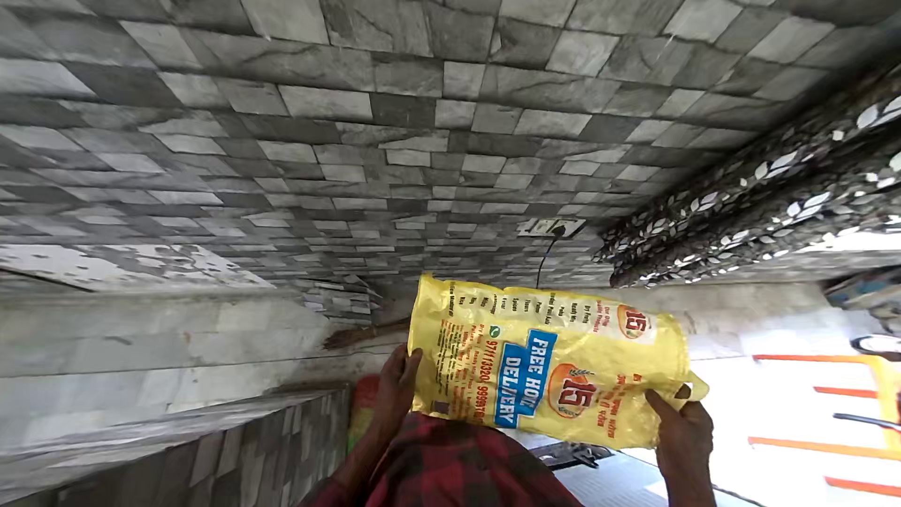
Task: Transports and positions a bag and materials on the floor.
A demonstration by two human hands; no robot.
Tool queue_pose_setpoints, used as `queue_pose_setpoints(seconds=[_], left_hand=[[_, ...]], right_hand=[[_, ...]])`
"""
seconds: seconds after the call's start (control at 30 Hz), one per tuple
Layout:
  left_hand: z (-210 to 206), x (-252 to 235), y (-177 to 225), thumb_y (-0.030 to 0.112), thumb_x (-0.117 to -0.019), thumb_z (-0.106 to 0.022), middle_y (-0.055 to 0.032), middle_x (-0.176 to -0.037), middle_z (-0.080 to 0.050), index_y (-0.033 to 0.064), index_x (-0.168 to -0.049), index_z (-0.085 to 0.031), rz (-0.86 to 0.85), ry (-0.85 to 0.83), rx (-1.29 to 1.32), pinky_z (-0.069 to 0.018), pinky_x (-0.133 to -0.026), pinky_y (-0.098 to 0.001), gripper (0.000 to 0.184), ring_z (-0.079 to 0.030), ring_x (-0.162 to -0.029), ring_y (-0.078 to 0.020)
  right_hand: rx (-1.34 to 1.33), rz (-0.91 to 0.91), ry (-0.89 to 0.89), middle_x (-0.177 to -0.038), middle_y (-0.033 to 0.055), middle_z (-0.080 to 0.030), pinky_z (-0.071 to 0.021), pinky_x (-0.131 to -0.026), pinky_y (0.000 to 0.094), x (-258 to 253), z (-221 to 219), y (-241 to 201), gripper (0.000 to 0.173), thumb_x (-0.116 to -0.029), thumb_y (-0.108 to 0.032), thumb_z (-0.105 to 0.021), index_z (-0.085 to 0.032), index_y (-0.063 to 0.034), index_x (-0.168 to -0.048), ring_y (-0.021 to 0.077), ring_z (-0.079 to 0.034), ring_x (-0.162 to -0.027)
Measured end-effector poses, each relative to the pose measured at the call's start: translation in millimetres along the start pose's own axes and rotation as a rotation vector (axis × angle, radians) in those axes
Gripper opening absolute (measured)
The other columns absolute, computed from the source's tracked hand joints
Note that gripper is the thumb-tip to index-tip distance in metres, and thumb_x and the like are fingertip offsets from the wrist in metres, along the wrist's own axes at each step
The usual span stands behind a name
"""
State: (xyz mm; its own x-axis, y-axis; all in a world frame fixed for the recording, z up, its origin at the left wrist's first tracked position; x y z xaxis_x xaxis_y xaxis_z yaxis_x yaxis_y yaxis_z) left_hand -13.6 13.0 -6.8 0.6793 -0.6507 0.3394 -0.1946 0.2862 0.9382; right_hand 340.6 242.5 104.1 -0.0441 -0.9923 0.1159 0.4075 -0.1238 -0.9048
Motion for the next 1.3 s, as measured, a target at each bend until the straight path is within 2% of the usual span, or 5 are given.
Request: queue_pose_setpoints(seconds=[0.5, 0.73, 0.83, 1.03, 1.3], left_hand=[[0, 3, 1, 0.028, -0.1069, -0.055, -0.0102, -0.101, -0.072, 0.0047, -0.131, -0.062, 0.047, -0.050, -0.064, -0.0595, -0.085, -0.0409, 0.035, -0.071, -0.091, -0.0186], [-12, 4, -7, 0.033, -0.1050, -0.059, -0.0178, -0.132, -0.065, 0.0021, -0.140, -0.057, 0.154, -0.222, -0.171, -0.0513, -0.107, -0.0431, 0.046, -0.064, -0.122, -0.0256], [-14, 7, -12, 0.035, -0.1034, -0.061, -0.0241, -0.148, -0.052, -0.0003, -0.153, -0.041, 0.248, -0.361, -0.284, -0.0449, -0.114, -0.0468, 0.064, -0.054, -0.135, -0.0346], [-17, 16, -22, 0.036, -0.1040, -0.059, -0.0213, -0.144, -0.056, 0.0006, -0.150, -0.046, 0.342, -0.586, -0.438, -0.0473, -0.111, -0.0471, 0.060, -0.059, -0.130, -0.0318], [-13, 20, -26, 0.033, -0.1047, -0.058, -0.0223, -0.141, -0.058, -0.0013, -0.145, -0.050, 0.303, -0.642, -0.520, -0.0468, -0.111, -0.0465, 0.054, -0.060, -0.128, -0.0322]], right_hand=[[0.035, 0.024, 0.036, -0.110, 0.0074, -0.064, -0.0562, -0.083, 0.0221, 2, 5, -6, 0.036, -0.0908, 0.000, -0.065, -0.056, 0.0058, -0.126, 0.0021, -0.063, -0.095], [0.030, 0.083, 0.069, -0.115, 0.0085, -0.060, -0.0544, -0.089, 0.0205, -5, 26, 0, 0.042, -0.0911, 0.002, -0.063, -0.049, 0.0107, -0.130, -0.0002, -0.061, -0.101], [0.072, 0.085, 0.098, -0.120, 0.0137, -0.060, -0.0529, -0.091, 0.0210, -4, 31, -5, 0.044, -0.0912, 0.003, -0.063, -0.050, 0.0125, -0.132, 0.0019, -0.060, -0.104], [0.176, 0.075, 0.094, -0.116, 0.0157, -0.061, -0.0516, -0.090, 0.0216, -5, 37, 11, 0.038, -0.0908, 0.003, -0.062, -0.054, 0.0141, -0.127, 0.0033, -0.059, -0.101], [0.380, -0.057, -0.018, -0.116, 0.0221, -0.065, -0.0509, -0.092, 0.0418, 10, 24, 29, 0.031, -0.0965, -0.006, -0.062, -0.061, 0.0089, -0.124, 0.0215, -0.061, -0.104]])
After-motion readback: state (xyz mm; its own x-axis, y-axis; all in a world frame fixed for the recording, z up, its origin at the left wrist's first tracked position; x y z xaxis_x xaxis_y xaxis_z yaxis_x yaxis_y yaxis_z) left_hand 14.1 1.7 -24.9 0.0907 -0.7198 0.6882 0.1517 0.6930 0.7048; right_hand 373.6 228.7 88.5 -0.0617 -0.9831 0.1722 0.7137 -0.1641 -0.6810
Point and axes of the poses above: each hand's wrist, its own x-axis away from the middle knuckle, its own z-axis out of the back of the hand, y = z × x, the point moved 2 cm from there along -x, towards the middle knuckle
